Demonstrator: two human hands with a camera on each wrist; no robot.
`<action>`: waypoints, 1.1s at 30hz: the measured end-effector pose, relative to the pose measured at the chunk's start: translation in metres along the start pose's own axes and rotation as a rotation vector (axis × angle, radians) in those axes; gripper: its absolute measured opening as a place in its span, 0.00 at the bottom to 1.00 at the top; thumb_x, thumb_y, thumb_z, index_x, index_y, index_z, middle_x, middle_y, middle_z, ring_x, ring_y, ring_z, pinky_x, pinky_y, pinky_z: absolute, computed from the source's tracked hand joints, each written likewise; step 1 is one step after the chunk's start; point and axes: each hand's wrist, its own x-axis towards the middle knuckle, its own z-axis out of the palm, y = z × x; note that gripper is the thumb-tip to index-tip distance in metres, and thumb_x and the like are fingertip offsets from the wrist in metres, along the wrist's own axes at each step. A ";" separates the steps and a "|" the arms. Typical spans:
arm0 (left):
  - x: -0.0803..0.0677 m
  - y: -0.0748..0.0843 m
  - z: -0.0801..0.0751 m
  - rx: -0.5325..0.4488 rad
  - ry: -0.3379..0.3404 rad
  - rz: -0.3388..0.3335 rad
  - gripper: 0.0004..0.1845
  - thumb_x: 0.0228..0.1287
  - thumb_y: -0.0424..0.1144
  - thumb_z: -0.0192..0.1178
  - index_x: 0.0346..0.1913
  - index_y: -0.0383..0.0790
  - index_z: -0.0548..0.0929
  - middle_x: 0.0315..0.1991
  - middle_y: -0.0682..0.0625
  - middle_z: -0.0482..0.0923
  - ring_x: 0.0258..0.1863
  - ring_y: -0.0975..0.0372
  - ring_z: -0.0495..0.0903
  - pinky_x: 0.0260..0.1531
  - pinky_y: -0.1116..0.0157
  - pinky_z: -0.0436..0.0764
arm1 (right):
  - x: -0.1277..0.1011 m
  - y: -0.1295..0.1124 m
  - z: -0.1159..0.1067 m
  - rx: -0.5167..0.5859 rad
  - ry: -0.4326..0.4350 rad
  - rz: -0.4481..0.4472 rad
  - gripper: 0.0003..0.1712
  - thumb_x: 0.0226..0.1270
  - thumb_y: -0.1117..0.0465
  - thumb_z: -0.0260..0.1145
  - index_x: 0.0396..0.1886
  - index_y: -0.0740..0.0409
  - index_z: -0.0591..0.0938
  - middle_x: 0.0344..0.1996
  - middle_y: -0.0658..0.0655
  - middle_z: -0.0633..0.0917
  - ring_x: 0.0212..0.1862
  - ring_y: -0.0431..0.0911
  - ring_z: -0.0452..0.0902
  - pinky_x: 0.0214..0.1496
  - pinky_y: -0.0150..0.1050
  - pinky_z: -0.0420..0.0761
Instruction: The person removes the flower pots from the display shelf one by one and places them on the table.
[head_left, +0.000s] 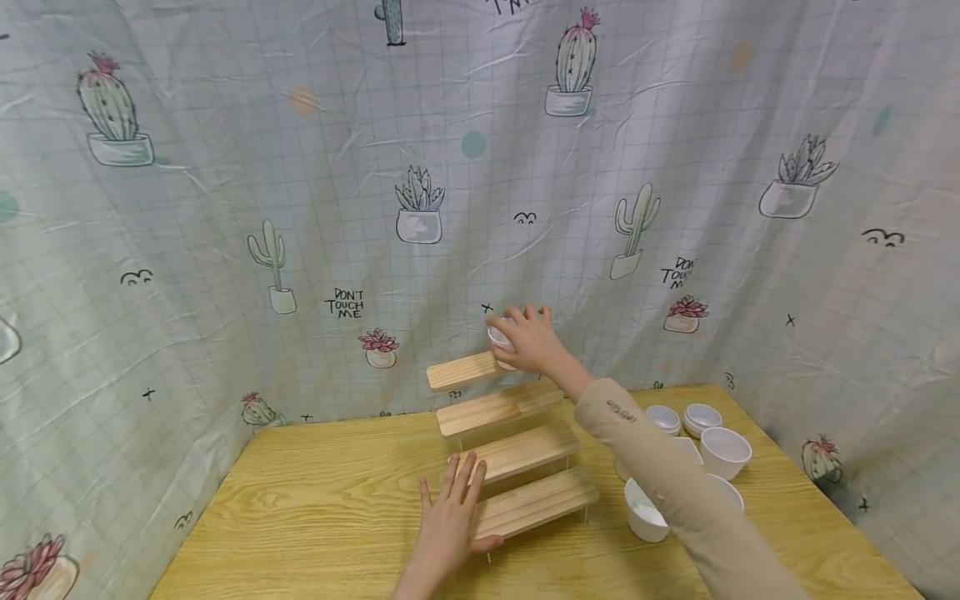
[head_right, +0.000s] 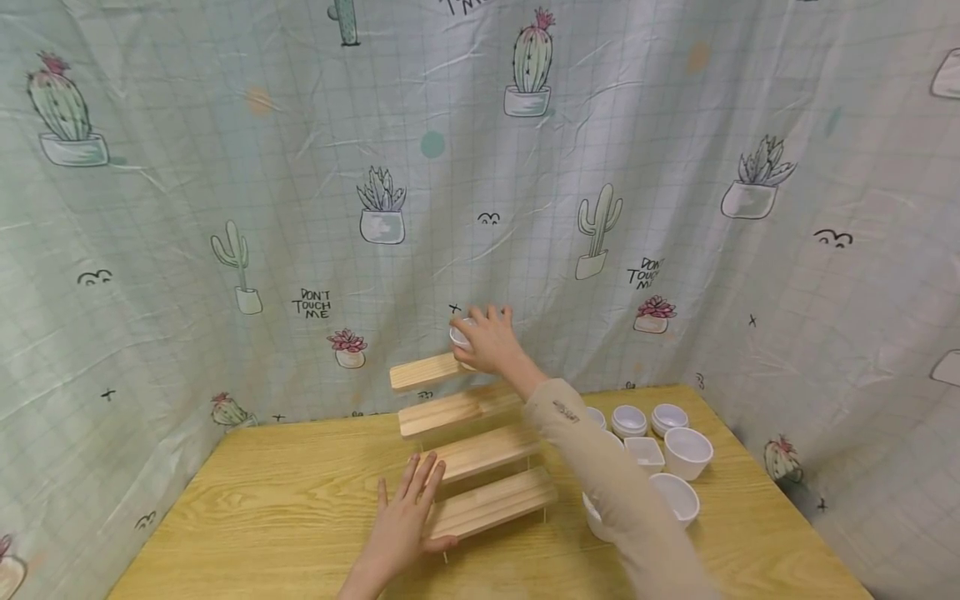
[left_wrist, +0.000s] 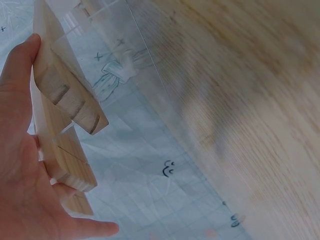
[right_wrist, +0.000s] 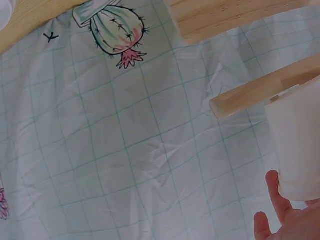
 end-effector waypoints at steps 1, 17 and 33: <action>0.000 0.000 0.000 0.000 -0.002 0.000 0.55 0.35 0.68 0.60 0.67 0.43 0.57 0.69 0.47 0.53 0.67 0.49 0.53 0.51 0.32 0.61 | -0.001 0.000 -0.001 -0.004 0.003 -0.007 0.23 0.60 0.46 0.55 0.56 0.39 0.71 0.54 0.57 0.74 0.51 0.56 0.66 0.53 0.61 0.59; 0.000 0.000 -0.001 -0.015 -0.012 -0.006 0.55 0.35 0.68 0.61 0.67 0.43 0.56 0.69 0.47 0.53 0.68 0.49 0.53 0.52 0.32 0.59 | -0.025 -0.007 -0.011 -0.017 0.082 -0.112 0.23 0.60 0.45 0.56 0.56 0.42 0.72 0.51 0.58 0.75 0.49 0.56 0.69 0.50 0.58 0.64; 0.001 -0.001 -0.001 0.006 -0.020 -0.006 0.55 0.35 0.69 0.59 0.67 0.44 0.56 0.69 0.47 0.52 0.68 0.49 0.52 0.51 0.32 0.61 | -0.067 -0.010 -0.011 -0.014 0.168 -0.204 0.22 0.58 0.46 0.58 0.53 0.43 0.74 0.46 0.56 0.76 0.44 0.53 0.70 0.47 0.55 0.63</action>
